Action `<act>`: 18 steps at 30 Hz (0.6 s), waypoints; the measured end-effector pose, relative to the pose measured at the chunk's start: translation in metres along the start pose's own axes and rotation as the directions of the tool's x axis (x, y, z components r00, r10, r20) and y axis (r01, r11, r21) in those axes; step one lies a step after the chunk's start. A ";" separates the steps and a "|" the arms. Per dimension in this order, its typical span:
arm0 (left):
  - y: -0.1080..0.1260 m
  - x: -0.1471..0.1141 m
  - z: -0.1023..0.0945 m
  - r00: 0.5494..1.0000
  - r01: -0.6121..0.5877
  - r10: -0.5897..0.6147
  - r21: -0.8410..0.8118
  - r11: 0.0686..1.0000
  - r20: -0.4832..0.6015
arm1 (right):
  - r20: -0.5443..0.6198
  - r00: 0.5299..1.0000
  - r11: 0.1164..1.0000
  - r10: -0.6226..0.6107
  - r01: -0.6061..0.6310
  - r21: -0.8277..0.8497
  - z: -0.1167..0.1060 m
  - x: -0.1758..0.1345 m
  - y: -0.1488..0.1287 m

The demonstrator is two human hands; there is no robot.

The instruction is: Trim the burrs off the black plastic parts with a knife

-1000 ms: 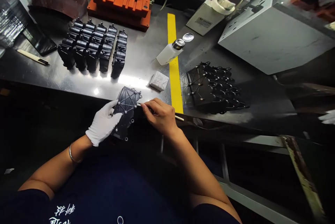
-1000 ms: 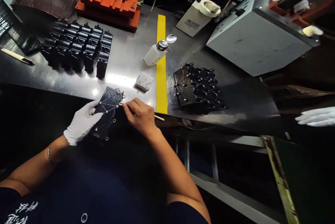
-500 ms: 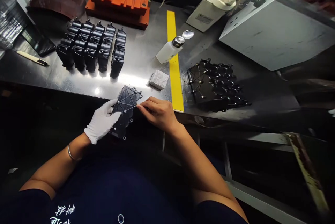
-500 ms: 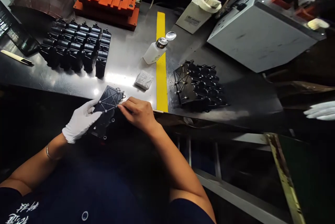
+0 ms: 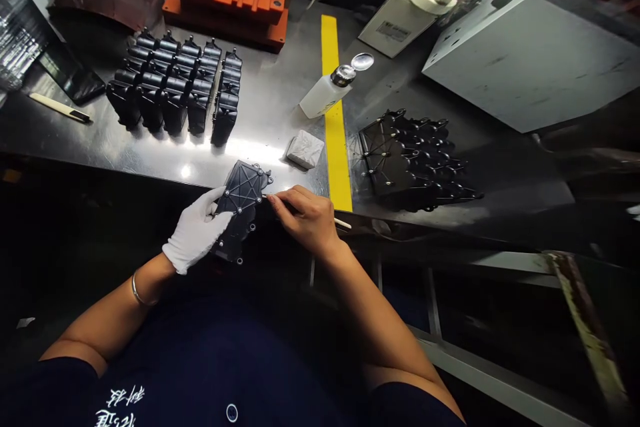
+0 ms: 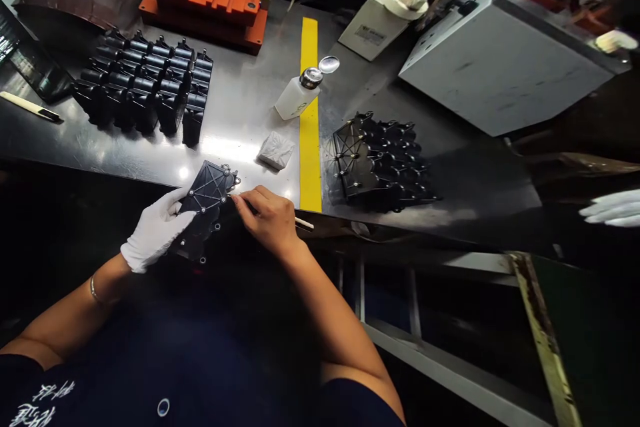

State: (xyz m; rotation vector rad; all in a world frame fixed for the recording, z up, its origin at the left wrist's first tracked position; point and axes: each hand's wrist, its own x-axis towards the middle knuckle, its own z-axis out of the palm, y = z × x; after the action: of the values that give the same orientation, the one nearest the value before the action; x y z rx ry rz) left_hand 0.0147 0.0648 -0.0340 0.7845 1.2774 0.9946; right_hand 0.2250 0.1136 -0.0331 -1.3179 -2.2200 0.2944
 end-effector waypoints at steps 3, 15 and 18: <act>0.000 0.000 0.000 1.000 -0.001 0.001 0.001 1.000 0.001 | -0.011 1.000 1.000 0.012 -0.012 0.027 0.001 -0.002 0.000; -0.004 0.000 0.003 1.000 -0.006 0.006 -0.046 0.999 -0.002 | -0.081 0.993 0.991 0.088 -0.079 0.104 0.007 -0.018 -0.010; -0.006 0.001 0.004 1.000 -0.014 0.013 -0.036 0.999 -0.010 | -0.131 0.985 0.990 0.109 -0.095 0.104 0.008 -0.021 -0.014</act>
State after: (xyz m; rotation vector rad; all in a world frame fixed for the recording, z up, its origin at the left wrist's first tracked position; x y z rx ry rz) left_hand 0.0196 0.0634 -0.0394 0.7625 1.2607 1.0305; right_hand 0.2184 0.0894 -0.0402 -1.3596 -2.0040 0.3366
